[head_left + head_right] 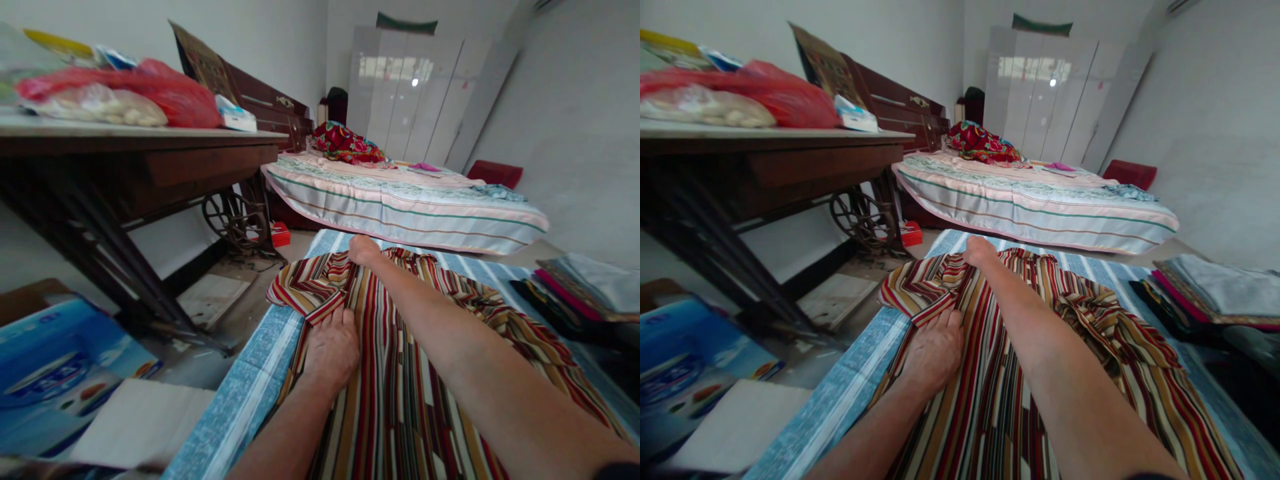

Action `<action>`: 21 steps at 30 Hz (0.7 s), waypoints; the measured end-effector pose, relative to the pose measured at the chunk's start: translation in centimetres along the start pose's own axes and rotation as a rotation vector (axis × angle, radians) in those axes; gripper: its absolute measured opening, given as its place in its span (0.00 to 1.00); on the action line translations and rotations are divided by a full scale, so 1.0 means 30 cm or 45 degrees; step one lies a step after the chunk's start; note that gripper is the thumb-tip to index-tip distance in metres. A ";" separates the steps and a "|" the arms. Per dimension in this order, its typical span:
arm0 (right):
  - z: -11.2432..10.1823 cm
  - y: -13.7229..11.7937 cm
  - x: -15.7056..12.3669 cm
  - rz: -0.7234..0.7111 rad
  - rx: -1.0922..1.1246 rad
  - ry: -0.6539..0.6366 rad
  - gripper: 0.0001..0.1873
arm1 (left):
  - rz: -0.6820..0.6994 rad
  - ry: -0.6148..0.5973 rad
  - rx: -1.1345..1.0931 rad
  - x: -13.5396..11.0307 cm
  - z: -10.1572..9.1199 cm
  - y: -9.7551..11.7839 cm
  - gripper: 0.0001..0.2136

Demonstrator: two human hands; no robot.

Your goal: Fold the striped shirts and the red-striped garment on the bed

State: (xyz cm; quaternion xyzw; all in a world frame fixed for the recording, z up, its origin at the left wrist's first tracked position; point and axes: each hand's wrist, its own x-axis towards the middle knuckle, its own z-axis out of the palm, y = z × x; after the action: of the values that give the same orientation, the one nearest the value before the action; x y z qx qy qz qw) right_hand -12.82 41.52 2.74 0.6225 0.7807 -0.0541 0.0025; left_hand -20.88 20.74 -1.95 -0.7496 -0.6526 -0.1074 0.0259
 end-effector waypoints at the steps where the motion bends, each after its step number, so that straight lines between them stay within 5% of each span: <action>1: 0.005 -0.003 -0.001 -0.016 0.009 0.044 0.18 | 0.003 0.005 -0.001 0.000 0.000 0.000 0.11; 14: 0.102 -0.041 -0.112 -0.121 0.156 0.263 0.18 | -0.035 -0.008 0.034 0.006 -0.002 0.006 0.12; 21: 0.054 0.024 -0.183 -0.119 0.222 0.308 0.17 | -0.009 -0.006 0.051 0.016 -0.010 -0.009 0.12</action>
State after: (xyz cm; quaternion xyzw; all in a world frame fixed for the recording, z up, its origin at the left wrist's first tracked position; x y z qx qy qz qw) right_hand -10.98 36.21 1.47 0.5854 0.7957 -0.0461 -0.1482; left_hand -21.13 21.20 -1.59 -0.7469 -0.6572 -0.0928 0.0390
